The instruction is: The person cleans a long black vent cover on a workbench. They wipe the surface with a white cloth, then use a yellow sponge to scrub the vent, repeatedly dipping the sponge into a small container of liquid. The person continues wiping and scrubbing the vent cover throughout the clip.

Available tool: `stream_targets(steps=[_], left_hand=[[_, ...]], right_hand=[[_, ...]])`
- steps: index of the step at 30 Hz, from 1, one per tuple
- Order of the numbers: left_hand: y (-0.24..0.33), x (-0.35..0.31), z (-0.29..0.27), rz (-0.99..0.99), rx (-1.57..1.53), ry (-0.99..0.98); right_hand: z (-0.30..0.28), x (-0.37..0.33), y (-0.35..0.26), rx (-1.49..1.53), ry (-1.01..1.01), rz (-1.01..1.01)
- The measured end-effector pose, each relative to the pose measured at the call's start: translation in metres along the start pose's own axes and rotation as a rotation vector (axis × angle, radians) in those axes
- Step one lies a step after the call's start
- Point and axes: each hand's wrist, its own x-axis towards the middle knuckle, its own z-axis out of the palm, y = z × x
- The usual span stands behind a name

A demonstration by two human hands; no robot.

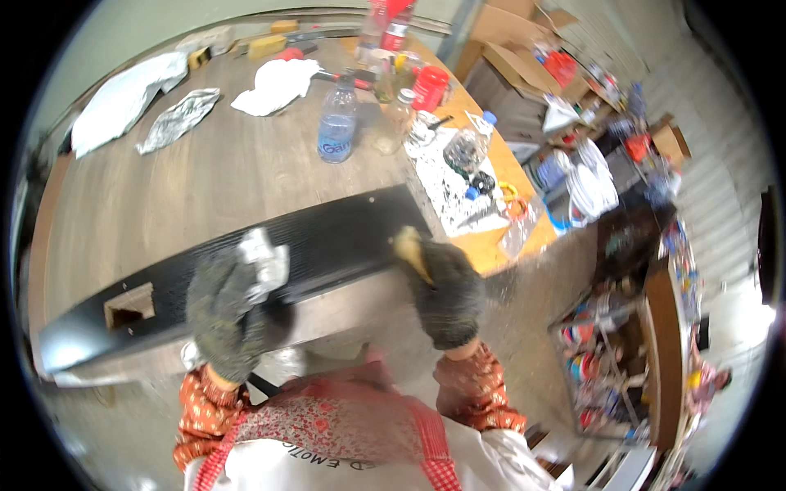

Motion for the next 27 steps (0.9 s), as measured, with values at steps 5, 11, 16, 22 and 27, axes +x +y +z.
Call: stream_targets(steps=[5,11,16,22,27], left_hand=[[0.088,0.072,0.092,-0.176,-0.342,-0.131],[0.128,0.089,0.162,0.101,-0.58,0.146],[0.094,0.079,0.1,-0.144,-0.322,0.417],[0.075,0.069,0.07,-0.08,0.157,0.526],[0.045,0.03,0.091,-0.166,0.197,0.335]], right_hand=[[-0.022,0.01,0.101,0.014,-0.024,0.322],[0.061,0.027,0.254,0.018,-0.19,0.026],[0.058,0.092,0.227,0.119,-0.429,-0.112],[0.057,0.153,0.096,0.291,-0.384,-0.394],[0.088,0.139,0.057,0.115,-0.512,-0.701]])
